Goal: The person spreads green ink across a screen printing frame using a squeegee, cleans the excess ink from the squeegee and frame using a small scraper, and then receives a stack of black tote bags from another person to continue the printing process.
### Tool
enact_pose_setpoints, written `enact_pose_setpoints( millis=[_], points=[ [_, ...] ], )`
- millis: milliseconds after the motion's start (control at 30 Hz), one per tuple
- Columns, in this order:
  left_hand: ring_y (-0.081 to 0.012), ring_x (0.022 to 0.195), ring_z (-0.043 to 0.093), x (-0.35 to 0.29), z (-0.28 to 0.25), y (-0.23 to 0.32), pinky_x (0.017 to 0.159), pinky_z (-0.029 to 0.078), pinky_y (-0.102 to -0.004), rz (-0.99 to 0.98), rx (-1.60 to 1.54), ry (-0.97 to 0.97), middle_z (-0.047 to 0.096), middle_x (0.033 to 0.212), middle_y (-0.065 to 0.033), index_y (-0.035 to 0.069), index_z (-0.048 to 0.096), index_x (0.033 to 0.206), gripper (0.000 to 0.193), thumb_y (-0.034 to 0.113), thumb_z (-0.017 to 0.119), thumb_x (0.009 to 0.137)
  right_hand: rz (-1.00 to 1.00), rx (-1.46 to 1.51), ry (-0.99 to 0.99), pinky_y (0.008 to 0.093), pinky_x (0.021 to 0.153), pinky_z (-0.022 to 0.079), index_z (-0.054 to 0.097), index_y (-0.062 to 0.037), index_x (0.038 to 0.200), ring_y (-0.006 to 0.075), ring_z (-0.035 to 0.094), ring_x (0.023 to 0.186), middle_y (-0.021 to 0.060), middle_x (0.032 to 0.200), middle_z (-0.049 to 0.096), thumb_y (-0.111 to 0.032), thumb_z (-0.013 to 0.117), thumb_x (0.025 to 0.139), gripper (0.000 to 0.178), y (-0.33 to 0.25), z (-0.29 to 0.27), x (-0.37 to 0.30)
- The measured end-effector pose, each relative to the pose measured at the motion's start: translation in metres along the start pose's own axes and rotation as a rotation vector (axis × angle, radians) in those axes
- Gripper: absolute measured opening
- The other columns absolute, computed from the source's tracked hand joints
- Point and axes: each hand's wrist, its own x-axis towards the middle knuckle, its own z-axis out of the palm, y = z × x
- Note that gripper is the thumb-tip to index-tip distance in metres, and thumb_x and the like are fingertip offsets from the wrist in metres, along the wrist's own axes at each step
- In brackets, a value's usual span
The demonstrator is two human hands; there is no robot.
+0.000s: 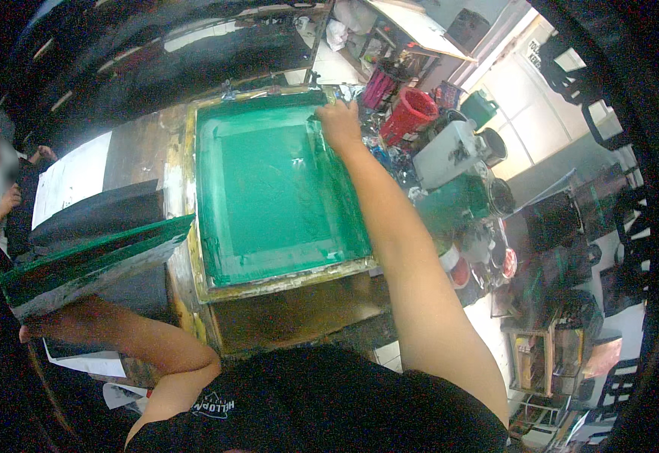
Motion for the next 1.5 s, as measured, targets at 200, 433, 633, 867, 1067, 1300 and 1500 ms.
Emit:
enact_pose_setpoints(
  millis=[200,433,633,867,1067,1300,1500],
  points=[
    [-0.0285,0.112,0.059,0.006,0.007,-0.011,0.093,0.052,-0.0478,0.044,0.022,0.04,0.056,0.129,-0.0174,0.009,0.055,0.127,0.078,0.075,0.036,0.089,-0.099,0.006,-0.088,0.042,0.086,0.038,0.071,-0.0163,0.1,0.0214,0.059,0.098,-0.0005,0.096,0.069,-0.013,0.061,0.08,0.022,0.011,0.05,0.027],
    [-0.0296,0.108,0.061,0.024,-0.02,-0.028,0.094,0.05,-0.0506,-0.061,-0.368,-0.203,0.058,0.128,-0.0155,0.01,0.057,0.125,0.077,0.075,0.041,0.087,-0.155,0.095,-0.162,0.0431,0.088,0.034,0.07,-0.0159,0.103,0.02,0.058,0.098,0.0004,0.097,0.069,-0.01,0.062,0.077,0.028,0.014,0.041,0.004],
    [-0.0306,0.105,0.063,0.034,-0.045,-0.02,0.095,0.049,-0.0529,-0.294,-0.822,-0.489,0.06,0.126,-0.0139,0.01,0.059,0.124,0.077,0.075,0.044,0.085,-0.16,0.096,-0.232,0.043,0.087,0.032,0.069,-0.0145,0.102,0.0201,0.058,0.096,0.0013,0.094,0.068,-0.007,0.063,0.076,0.028,-0.008,-0.004,-0.043],
    [-0.0313,0.108,0.061,0.04,-0.064,-0.001,0.098,0.045,-0.0544,-0.428,-1.043,-0.617,0.06,0.127,-0.0134,0.01,0.061,0.123,0.08,0.077,0.045,0.083,-0.16,0.191,-0.255,0.0435,0.089,0.032,0.068,-0.0146,0.099,0.0195,0.057,0.094,-0.0007,0.09,0.065,-0.006,0.061,0.076,0.025,-0.029,-0.056,-0.104],
    [-0.0315,0.111,0.058,0.036,-0.073,0.017,0.1,0.042,-0.0562,-0.522,-1.339,-0.71,0.058,0.129,-0.0149,0.01,0.061,0.123,0.081,0.079,0.04,0.085,-0.233,0.272,-0.288,0.0423,0.089,0.033,0.067,-0.0131,0.099,0.0196,0.055,0.096,0.0,0.09,0.064,-0.005,0.068,0.072,0.029,-0.037,-0.091,-0.143],
    [-0.0315,0.101,0.062,0.035,-0.074,0.043,0.091,0.05,-0.053,-0.178,-0.572,-0.412,0.061,0.124,-0.0167,0.007,0.062,0.12,0.081,0.076,0.035,0.088,-0.331,0.312,-0.518,0.0451,0.09,0.031,0.067,-0.0134,0.101,0.0202,0.055,0.097,-0.0001,0.092,0.064,-0.007,0.069,0.074,0.028,-0.029,-0.141,-0.17],
    [-0.0301,0.096,0.064,0.011,-0.051,0.059,0.088,0.053,-0.0505,0.031,-0.093,-0.107,0.063,0.12,-0.0173,0.005,0.062,0.114,0.081,0.075,0.03,0.09,-0.099,0.409,-0.571,0.0427,0.088,0.032,0.073,-0.0136,0.096,0.0267,0.059,0.09,0.0072,0.087,0.068,-0.017,0.07,0.08,0.016,-0.023,-0.156,-0.165]
  ],
)
